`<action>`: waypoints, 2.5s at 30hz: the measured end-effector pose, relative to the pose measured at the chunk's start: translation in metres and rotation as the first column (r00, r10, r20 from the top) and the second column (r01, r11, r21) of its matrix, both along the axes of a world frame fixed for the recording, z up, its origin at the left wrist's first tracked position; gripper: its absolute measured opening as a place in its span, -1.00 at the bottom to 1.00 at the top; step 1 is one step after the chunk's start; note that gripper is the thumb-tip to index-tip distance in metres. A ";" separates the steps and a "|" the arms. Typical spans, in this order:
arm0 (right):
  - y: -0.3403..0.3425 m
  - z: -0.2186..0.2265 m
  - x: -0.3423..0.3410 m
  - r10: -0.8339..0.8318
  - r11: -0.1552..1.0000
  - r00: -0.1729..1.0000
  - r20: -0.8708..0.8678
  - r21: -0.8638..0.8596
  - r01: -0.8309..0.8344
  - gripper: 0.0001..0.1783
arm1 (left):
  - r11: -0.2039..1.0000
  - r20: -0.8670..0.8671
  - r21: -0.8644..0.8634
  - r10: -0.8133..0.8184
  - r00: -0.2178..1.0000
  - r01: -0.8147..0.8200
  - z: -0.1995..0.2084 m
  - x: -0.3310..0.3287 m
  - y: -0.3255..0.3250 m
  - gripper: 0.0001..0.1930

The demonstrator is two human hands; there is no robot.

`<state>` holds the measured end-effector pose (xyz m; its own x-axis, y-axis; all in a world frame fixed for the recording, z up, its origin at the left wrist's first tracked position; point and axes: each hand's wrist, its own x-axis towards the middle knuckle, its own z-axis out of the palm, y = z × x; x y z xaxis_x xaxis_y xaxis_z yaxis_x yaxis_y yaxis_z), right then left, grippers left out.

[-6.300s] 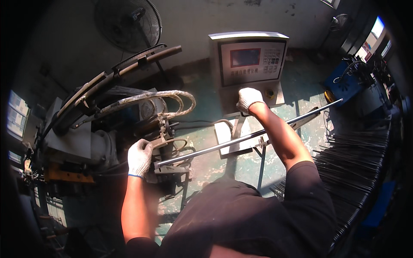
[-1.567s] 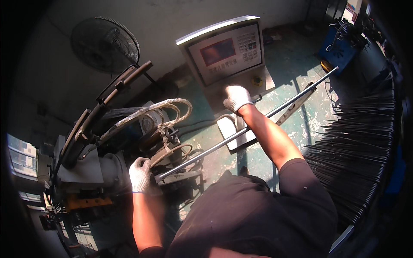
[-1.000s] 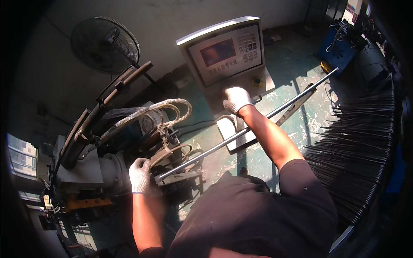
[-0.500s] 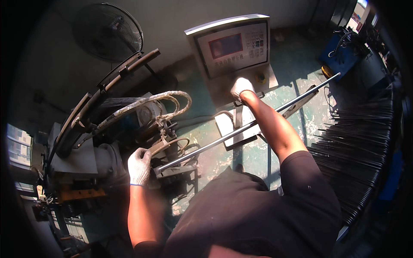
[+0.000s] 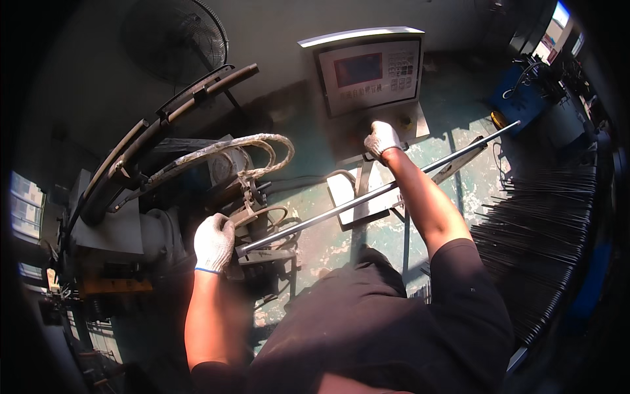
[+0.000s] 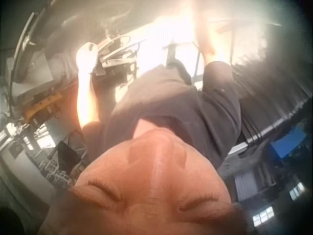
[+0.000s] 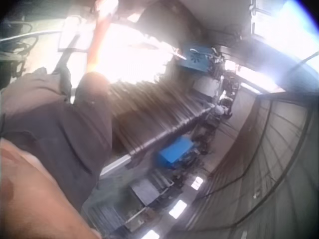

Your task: The person operates a manual bending machine to bend long metal rods into curved shapes. They repeatedly load rods into the machine, activate the bending mechanism, remove the bent rods, and measure one with a tape measure.

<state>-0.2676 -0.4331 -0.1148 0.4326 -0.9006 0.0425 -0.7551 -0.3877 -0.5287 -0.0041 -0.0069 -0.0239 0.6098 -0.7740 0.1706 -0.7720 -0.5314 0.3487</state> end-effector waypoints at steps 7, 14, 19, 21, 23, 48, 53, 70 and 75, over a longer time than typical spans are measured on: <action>-0.018 0.005 -0.002 0.250 0.961 0.956 -0.154 -0.082 -0.265 -0.77 | 0.990 0.136 0.144 -0.028 0.990 0.009 0.014 -0.015 -0.020 -0.81; -0.025 0.007 -0.017 0.457 0.874 0.867 -0.197 -0.079 -0.479 -0.70 | 1.000 -0.337 0.013 0.017 0.941 -0.013 0.020 -0.060 -0.108 -0.75; -0.022 -0.002 -0.023 0.451 0.876 0.881 -0.144 -0.116 -0.467 -0.69 | 1.000 -0.619 -0.003 -0.007 0.785 0.006 -0.024 -0.088 -0.179 -0.64; -0.024 -0.001 -0.022 0.451 0.873 0.881 -0.142 -0.134 -0.469 -0.70 | 0.995 -0.744 0.030 0.086 0.663 -0.095 -0.054 -0.080 -0.210 -0.63; -0.015 0.018 -0.013 0.464 0.874 0.868 -0.177 -0.072 -0.481 -0.71 | 0.978 -0.785 -0.099 0.036 0.618 -0.182 -0.101 -0.065 -0.231 -0.55; -0.038 0.012 -0.001 0.583 0.752 0.671 -0.459 -0.010 -0.659 -0.73 | 0.960 -0.976 -0.179 -0.201 -0.086 -0.216 -0.182 -0.068 -0.329 -0.41; -0.033 0.026 0.021 0.435 0.862 0.718 -0.543 0.022 -0.506 -0.66 | 0.963 -0.982 -0.170 -0.183 -0.044 -0.210 -0.176 -0.073 -0.336 -0.41; -0.005 0.046 0.021 0.274 0.957 0.794 -0.542 0.074 -0.279 -0.71 | 0.969 -0.961 -0.239 -0.228 0.159 -0.053 -0.205 -0.063 -0.350 -0.45; -0.014 0.022 0.023 0.427 0.850 0.714 -0.554 -0.022 -0.526 -0.76 | 0.958 -0.965 -0.260 -0.252 0.077 -0.121 -0.197 -0.067 -0.348 -0.49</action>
